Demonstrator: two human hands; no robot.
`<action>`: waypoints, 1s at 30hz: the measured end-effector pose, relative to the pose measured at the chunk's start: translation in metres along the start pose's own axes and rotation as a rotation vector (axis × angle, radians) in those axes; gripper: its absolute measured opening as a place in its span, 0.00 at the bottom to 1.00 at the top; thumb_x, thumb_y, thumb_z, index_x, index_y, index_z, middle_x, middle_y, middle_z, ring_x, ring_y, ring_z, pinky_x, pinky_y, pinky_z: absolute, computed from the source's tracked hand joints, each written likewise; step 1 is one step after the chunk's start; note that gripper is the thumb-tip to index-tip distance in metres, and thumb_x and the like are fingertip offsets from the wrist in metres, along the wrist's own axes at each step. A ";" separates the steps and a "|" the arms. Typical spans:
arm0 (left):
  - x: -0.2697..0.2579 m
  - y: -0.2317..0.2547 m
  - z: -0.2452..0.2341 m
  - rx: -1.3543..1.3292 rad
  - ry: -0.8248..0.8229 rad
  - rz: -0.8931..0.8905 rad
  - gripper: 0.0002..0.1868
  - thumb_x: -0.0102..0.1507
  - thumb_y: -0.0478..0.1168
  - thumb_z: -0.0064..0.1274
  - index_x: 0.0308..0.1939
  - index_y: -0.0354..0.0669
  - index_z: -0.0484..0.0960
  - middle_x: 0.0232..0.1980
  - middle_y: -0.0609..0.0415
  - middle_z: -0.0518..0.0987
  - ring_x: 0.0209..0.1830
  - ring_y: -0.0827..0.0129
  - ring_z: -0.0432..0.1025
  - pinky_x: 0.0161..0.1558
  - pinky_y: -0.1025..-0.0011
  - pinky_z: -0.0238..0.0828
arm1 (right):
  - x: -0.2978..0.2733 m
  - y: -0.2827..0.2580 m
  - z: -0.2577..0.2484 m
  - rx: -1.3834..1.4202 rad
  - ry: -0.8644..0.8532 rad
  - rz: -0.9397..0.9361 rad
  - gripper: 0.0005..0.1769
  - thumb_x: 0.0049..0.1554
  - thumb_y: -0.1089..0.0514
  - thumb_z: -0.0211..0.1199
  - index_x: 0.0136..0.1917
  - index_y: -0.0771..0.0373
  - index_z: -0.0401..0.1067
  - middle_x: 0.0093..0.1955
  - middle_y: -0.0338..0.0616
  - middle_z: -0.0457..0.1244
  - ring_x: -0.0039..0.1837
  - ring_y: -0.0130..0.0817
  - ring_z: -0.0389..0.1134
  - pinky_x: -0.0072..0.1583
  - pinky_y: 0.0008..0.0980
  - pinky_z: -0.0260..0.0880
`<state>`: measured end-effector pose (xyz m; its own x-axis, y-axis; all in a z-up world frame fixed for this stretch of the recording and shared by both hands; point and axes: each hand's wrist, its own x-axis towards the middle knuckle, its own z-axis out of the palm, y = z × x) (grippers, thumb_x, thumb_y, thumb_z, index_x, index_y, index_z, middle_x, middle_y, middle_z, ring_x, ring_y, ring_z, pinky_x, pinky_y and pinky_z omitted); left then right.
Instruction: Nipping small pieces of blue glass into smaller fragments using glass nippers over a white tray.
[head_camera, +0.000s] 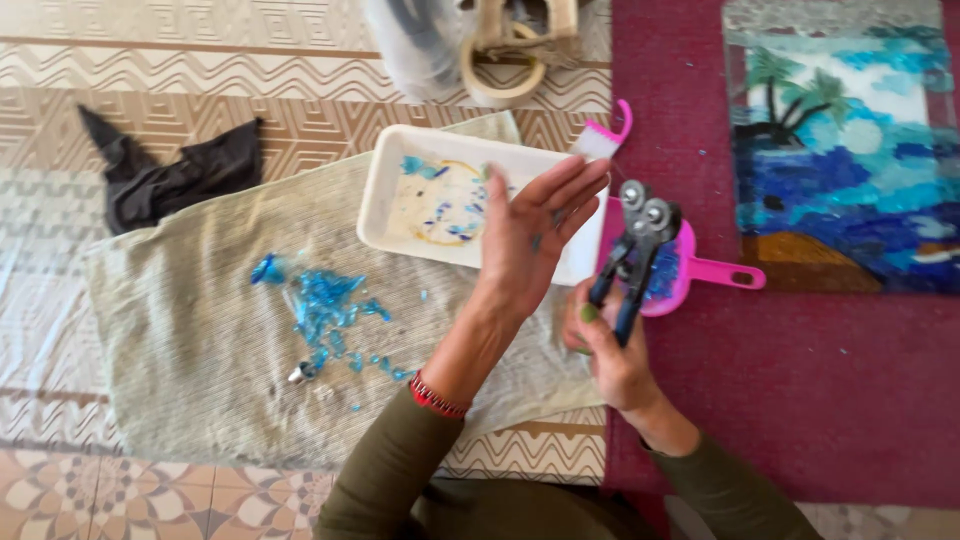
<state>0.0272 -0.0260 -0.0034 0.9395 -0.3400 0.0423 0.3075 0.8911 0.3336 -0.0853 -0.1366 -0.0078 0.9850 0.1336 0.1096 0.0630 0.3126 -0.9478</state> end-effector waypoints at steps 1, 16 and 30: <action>0.010 -0.010 -0.001 0.116 -0.068 -0.008 0.47 0.76 0.70 0.14 0.71 0.31 0.69 0.71 0.33 0.71 0.76 0.45 0.61 0.77 0.57 0.55 | -0.002 0.003 -0.001 -0.045 0.027 -0.051 0.15 0.64 0.51 0.55 0.44 0.65 0.62 0.31 0.40 0.53 0.34 0.24 0.55 0.38 0.24 0.54; 0.046 -0.040 0.020 0.544 -0.392 -0.170 0.31 0.79 0.50 0.36 0.84 0.58 0.46 0.69 0.33 0.73 0.65 0.46 0.74 0.73 0.53 0.64 | -0.013 0.011 0.007 -0.006 0.054 -0.052 0.12 0.63 0.55 0.56 0.46 0.68 0.63 0.31 0.39 0.54 0.36 0.25 0.59 0.39 0.26 0.56; -0.143 0.144 -0.031 1.890 0.062 0.555 0.22 0.60 0.22 0.48 0.55 0.44 0.81 0.59 0.47 0.79 0.58 0.53 0.74 0.62 0.58 0.66 | -0.002 -0.001 0.026 0.198 -0.037 0.106 0.08 0.59 0.55 0.53 0.46 0.57 0.56 0.31 0.32 0.41 0.31 0.22 0.41 0.36 0.24 0.38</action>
<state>-0.0578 0.1600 0.0095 0.8750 -0.1377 0.4642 -0.4590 -0.5407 0.7049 -0.0913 -0.1131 0.0009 0.9777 0.2085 0.0268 -0.0768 0.4731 -0.8777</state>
